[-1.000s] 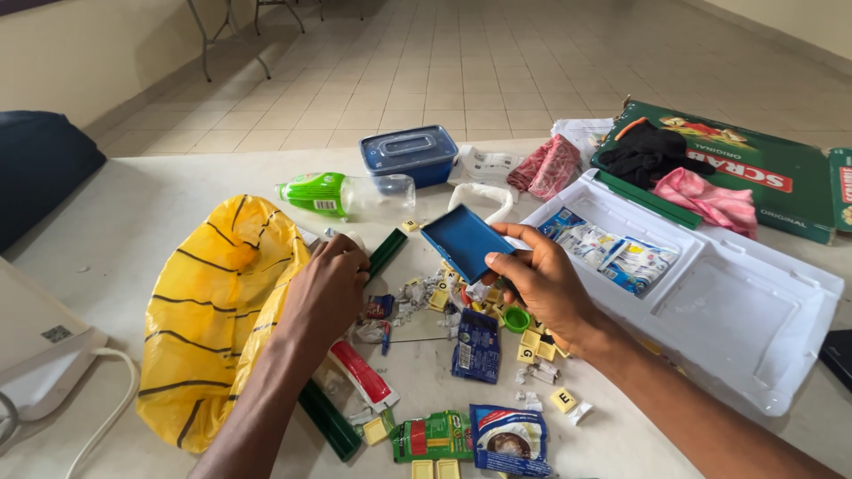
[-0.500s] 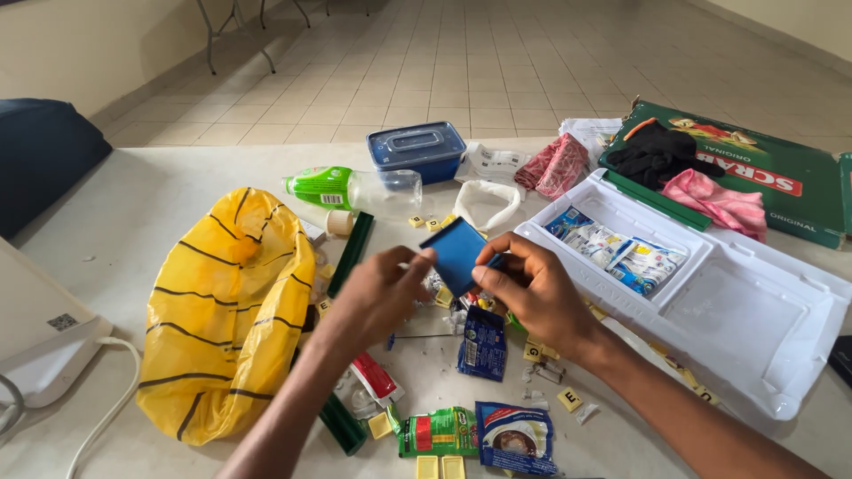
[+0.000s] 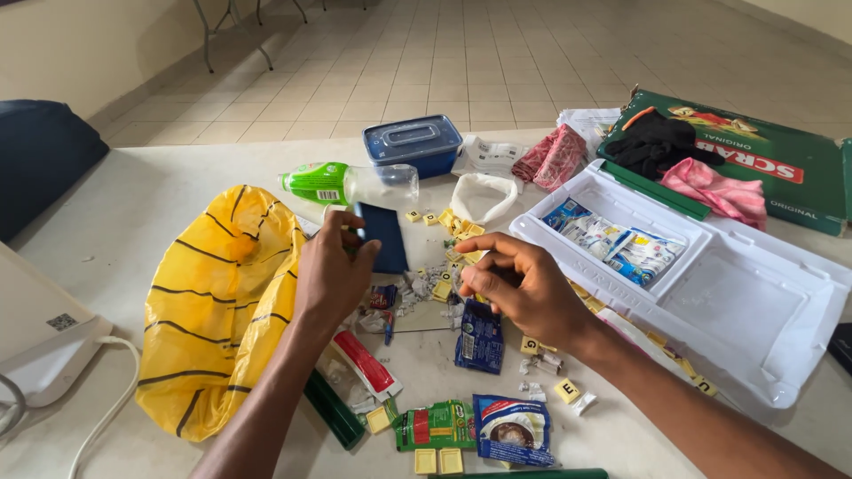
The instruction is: Sort and organize various small household items and game pieces on a table.
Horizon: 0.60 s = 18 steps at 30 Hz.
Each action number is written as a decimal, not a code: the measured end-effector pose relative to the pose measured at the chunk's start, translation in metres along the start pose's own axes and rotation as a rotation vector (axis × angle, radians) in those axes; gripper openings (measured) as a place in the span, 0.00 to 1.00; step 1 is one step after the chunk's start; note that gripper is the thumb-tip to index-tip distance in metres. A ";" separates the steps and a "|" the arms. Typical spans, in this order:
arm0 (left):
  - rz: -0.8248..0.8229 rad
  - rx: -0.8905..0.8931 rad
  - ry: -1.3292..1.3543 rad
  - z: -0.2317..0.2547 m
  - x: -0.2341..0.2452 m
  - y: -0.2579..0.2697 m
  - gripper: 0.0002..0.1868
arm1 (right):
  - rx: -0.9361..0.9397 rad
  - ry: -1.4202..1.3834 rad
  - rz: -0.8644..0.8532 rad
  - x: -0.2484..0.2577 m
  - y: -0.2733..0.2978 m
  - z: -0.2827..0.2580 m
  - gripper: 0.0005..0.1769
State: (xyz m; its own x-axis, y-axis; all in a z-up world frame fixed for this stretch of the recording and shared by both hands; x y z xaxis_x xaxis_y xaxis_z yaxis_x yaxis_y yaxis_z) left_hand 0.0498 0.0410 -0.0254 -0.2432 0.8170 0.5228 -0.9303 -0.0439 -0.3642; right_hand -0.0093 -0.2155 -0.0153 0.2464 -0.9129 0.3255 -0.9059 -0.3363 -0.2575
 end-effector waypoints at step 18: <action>-0.096 -0.284 -0.248 -0.033 -0.006 -0.006 0.04 | 0.036 0.021 0.112 0.011 -0.011 0.027 0.15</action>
State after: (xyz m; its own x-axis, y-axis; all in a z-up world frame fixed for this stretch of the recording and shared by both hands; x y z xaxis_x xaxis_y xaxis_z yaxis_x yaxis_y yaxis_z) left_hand 0.0657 0.0548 -0.0519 -0.2496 0.6443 0.7229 -0.8478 0.2154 -0.4847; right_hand 0.0124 -0.2281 -0.0340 0.1363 -0.9403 0.3117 -0.9144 -0.2405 -0.3256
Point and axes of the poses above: each hand's wrist, its own y-axis away from the middle knuckle, its own x-axis out of the back of the hand, z = x × y, the point moved 1 cm from there along -y, towards the middle knuckle, and after that the axes turned 2 degrees about y, right-handed, at the moved point
